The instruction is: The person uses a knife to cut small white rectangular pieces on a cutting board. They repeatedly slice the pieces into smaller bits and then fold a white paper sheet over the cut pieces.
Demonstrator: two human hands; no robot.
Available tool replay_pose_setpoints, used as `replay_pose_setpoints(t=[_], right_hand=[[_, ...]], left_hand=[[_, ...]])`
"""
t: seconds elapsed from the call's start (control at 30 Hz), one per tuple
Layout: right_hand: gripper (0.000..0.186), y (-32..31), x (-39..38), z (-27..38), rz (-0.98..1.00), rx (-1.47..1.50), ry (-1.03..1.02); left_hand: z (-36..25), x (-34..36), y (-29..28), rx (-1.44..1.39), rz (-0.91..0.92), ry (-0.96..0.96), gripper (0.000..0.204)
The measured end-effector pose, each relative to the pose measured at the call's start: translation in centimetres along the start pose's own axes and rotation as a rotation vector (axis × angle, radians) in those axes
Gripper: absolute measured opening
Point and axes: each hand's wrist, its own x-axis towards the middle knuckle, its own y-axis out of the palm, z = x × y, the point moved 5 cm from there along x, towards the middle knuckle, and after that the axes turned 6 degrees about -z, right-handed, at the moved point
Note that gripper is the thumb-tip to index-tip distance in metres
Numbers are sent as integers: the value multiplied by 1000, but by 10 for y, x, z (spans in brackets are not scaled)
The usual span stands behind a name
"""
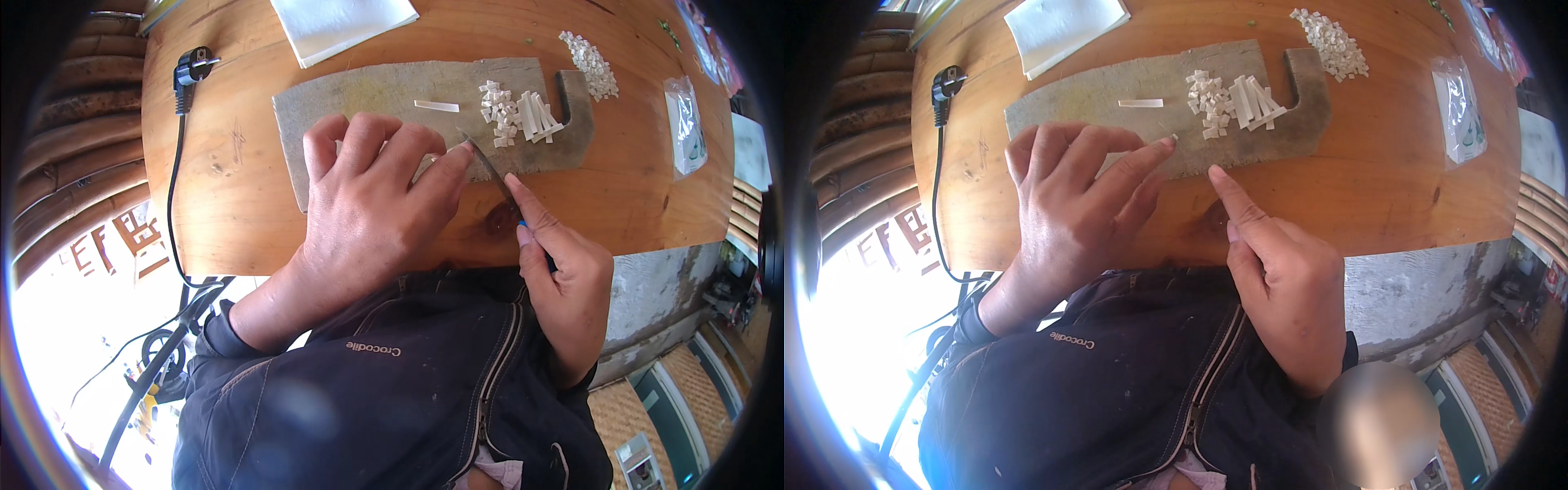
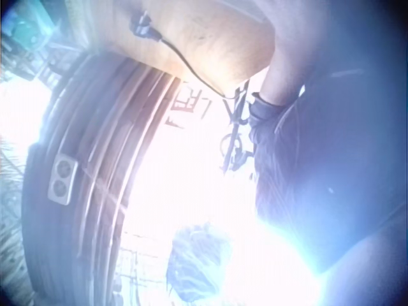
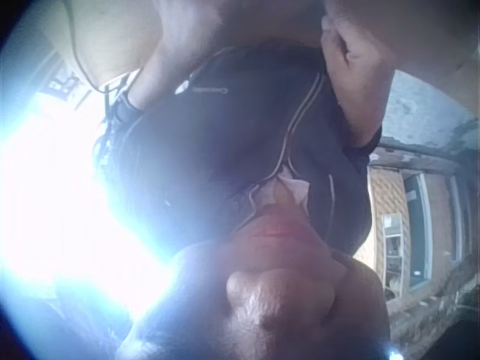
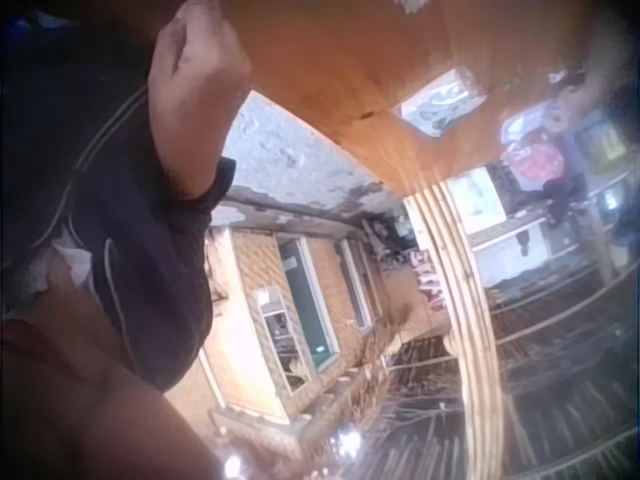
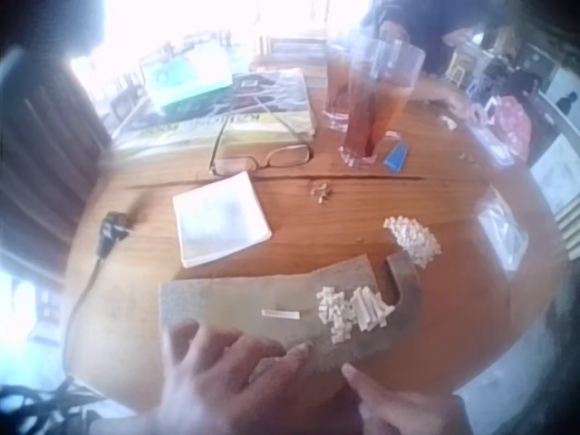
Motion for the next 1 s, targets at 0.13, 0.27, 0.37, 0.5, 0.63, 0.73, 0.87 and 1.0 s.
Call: replay_pose_setpoints(t=[0.13, 0.27, 0.37, 0.5, 0.63, 0.73, 0.87, 1.0], right_hand=[[51, -2, 3, 3, 14, -60, -30], [51, 0, 4, 2, 21, -75, -46], [52, 1, 5, 3, 17, -87, -64], [53, 1, 4, 6, 25, -133, -69], [53, 5, 2, 8, 16, -178, -87], [53, 1, 1, 3, 16, -137, -51], [52, -3, -1, 1, 35, -91, 1], [51, -1, -1, 2, 30, -57, -25]], left_hand=[[2, -8, 9, 6, -53, 24, 31], [3, -10, 10, 21, -49, 29, 31], [4, -10, 10, 14, -57, 33, 31], [3, -12, 10, 18, -51, 39, 33], [1, -12, 4, 33, 14, -12, 37], [2, -12, 4, 31, 31, -23, 40], [4, -17, 9, 15, -27, 24, 38], [6, -17, 10, 15, -22, 18, 37]])
